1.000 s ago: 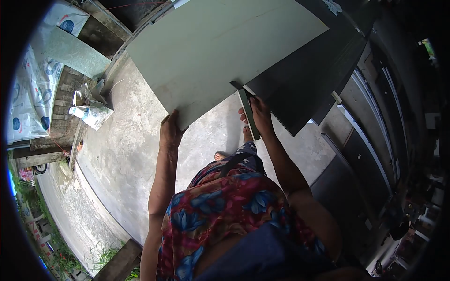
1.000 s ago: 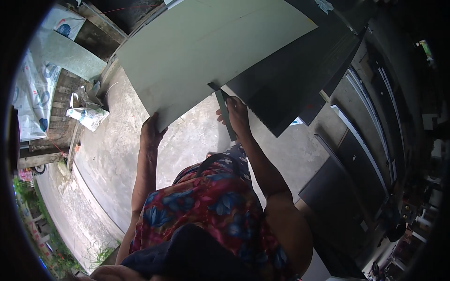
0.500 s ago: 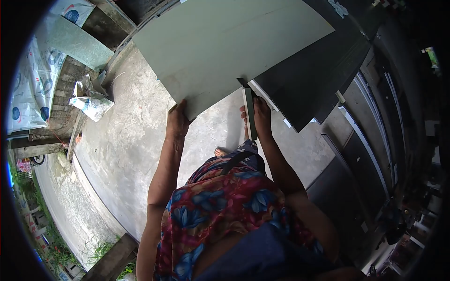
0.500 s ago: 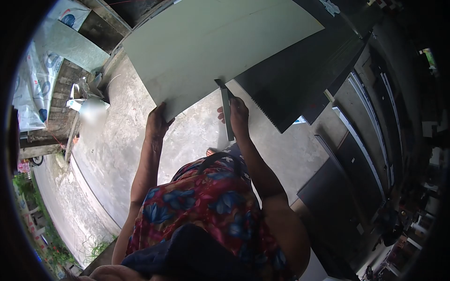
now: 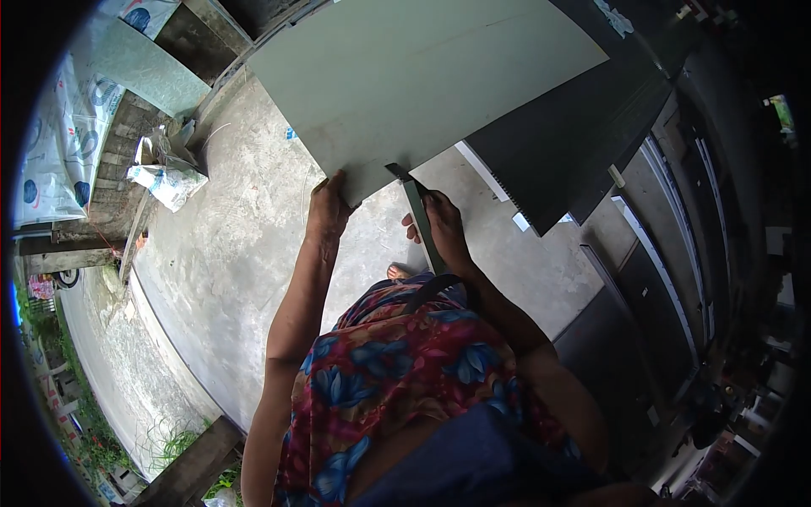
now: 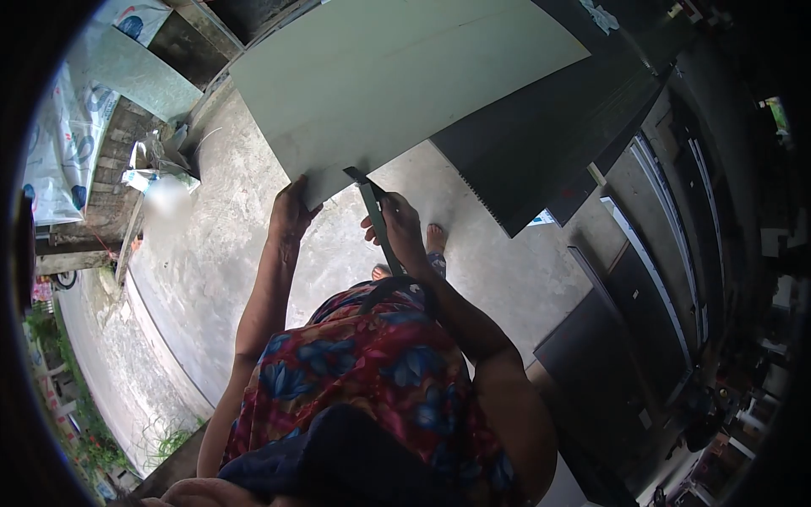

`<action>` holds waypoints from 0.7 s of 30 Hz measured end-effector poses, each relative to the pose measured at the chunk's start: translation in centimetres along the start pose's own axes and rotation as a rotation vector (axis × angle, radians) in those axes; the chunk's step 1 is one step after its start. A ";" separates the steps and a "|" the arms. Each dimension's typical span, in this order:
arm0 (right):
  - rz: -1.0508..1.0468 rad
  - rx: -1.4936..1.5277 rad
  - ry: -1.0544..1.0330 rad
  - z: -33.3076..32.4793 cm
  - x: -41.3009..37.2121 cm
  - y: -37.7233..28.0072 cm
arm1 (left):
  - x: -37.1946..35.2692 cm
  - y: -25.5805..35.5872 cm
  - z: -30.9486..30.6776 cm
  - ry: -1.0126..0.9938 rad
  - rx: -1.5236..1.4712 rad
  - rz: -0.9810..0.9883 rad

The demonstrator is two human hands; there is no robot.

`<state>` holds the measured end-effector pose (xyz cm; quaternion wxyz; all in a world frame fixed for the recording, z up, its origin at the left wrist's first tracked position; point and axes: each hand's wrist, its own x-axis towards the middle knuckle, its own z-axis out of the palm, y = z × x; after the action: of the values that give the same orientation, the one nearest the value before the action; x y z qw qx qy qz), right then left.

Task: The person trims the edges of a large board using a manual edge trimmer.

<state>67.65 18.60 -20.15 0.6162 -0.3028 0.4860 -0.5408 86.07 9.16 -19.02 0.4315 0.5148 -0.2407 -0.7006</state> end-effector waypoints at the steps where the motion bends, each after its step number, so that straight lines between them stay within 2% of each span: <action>1: 0.024 -0.062 -0.095 0.7 -0.7 0.5 | 0.1 -0.1 0.0 -0.017 -0.020 0.001; 2: 0.073 -0.026 -0.199 1.2 -1.2 0.3 | 0.2 -0.3 0.0 -0.036 -0.041 0.004; 4: 0.029 -0.081 -0.246 0.9 -1.3 0.7 | 0.5 -0.5 -0.3 -0.047 -0.031 0.006; 8: -0.078 -0.060 0.108 -1.9 1.6 0.4 | 0.5 -0.5 0.0 0.014 -0.046 0.011; 11: 0.021 -0.073 -0.020 -0.4 0.2 1.3 | 0.9 -0.9 -1.0 -0.069 0.004 -0.008; 12: 0.034 -0.079 -0.191 -0.2 -0.5 1.1 | 0.7 -0.9 -0.9 -0.069 -0.005 -0.013; 14: 0.011 -0.128 -0.240 -0.7 -0.5 0.8 | 0.4 -0.7 -0.7 -0.069 -0.026 -0.020; 18: -0.056 -0.097 0.101 -4.4 2.8 -0.2 | 0.5 -0.6 -0.6 -0.013 -0.019 -0.014; 19: -0.030 -0.037 0.084 -4.5 2.7 0.2 | 1.0 -1.1 -1.3 -0.035 -0.005 -0.014; 21: 0.030 -0.094 -0.127 -3.8 1.8 0.2 | 1.2 -1.5 -1.6 -0.019 0.012 -0.027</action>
<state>64.07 17.53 -22.08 0.6389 -0.3579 0.4753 -0.4877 86.88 9.04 -21.33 0.4163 0.5139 -0.2421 -0.7099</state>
